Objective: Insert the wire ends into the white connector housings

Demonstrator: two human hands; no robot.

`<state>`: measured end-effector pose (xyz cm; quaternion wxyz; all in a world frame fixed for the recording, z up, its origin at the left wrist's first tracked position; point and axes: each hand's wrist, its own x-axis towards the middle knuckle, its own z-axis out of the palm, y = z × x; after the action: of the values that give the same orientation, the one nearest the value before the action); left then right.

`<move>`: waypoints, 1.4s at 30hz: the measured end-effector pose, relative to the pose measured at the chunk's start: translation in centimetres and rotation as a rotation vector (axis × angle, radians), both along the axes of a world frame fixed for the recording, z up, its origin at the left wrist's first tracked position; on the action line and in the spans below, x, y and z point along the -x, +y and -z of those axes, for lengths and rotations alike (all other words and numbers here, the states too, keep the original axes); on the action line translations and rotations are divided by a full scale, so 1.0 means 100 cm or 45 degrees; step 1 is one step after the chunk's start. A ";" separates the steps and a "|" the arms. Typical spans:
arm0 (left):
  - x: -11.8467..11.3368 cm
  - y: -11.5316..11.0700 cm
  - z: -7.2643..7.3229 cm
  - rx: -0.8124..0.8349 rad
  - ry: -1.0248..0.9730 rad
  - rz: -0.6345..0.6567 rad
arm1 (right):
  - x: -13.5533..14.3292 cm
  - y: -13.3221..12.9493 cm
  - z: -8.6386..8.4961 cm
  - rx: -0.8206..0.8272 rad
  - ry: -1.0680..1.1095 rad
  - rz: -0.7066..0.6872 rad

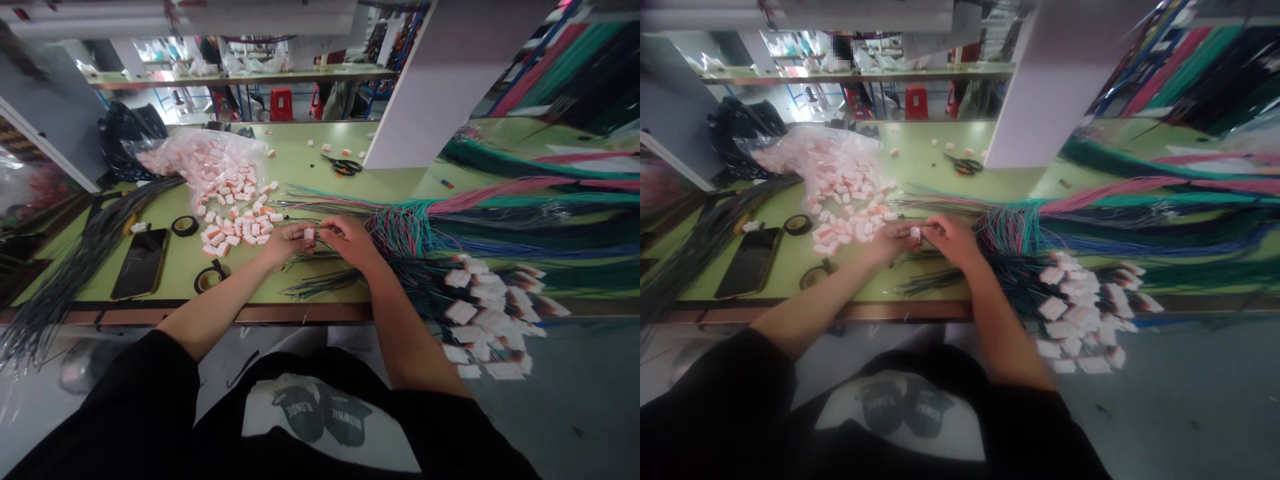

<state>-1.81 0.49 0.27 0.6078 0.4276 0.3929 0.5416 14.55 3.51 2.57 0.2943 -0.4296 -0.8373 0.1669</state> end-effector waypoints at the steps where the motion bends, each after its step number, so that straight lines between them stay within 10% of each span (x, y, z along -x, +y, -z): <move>1: 0.001 0.001 -0.001 -0.012 -0.015 -0.004 | -0.001 0.000 0.000 0.001 -0.031 -0.038; 20: 0.008 0.008 -0.006 0.033 0.077 -0.106 | -0.004 -0.007 -0.010 -0.214 -1.051 0.055; 42: -0.086 0.012 -0.026 -0.036 0.001 -0.210 | -0.024 -0.017 -0.017 0.006 -0.721 0.310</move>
<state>6.83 1.72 2.85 0.5548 0.4025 0.4194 0.5952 16.98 1.77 4.31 0.0660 -0.5569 -0.8279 0.0058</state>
